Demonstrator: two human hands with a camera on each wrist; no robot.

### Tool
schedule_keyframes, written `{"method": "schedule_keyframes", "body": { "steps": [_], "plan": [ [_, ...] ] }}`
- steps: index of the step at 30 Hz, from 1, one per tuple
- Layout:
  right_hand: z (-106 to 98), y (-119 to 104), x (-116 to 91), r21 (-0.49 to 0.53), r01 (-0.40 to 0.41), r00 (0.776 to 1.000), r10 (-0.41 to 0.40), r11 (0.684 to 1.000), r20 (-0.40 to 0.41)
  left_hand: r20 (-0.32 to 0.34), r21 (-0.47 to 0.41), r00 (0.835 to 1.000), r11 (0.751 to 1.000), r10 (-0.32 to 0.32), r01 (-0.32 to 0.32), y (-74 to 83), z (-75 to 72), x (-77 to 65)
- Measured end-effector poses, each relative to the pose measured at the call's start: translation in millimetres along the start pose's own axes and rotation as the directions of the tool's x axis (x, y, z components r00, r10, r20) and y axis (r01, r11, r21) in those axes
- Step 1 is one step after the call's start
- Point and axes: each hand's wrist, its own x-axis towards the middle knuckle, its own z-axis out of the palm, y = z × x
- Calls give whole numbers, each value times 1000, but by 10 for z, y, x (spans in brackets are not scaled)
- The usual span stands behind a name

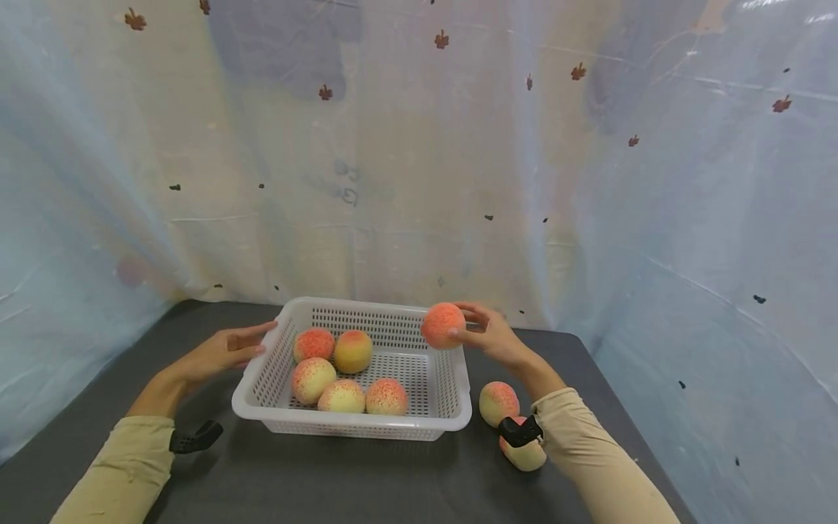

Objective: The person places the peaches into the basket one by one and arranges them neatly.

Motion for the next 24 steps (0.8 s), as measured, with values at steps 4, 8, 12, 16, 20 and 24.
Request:
{"method": "schedule_keyframes", "body": {
  "steps": [4,8,12,16,20,24],
  "plan": [
    [83,-24,43,14,12,1000,-12,1000,11,5,-7,1000,1000,1,-1,-7,1,2],
    [155,-41,95,22,30,999,-30,999,18,7,-13,1000,1000,-1,1,-17,4,9],
    [224,-90,138,2,-4,1000,4,1000,16,8,-14,1000,1000,-3,3,-21,8,11],
    [271,-167,193,9,-56,998,56,998,9,6,-12,1000,1000,-1,1,-13,10,8],
    [304,-243,267,35,-93,996,92,995,10,4,-14,1000,1000,1,-1,-15,7,9],
    [341,-315,343,39,-112,994,112,993,5,8,-22,1000,1000,5,-5,-28,-4,10]
  ]
}}
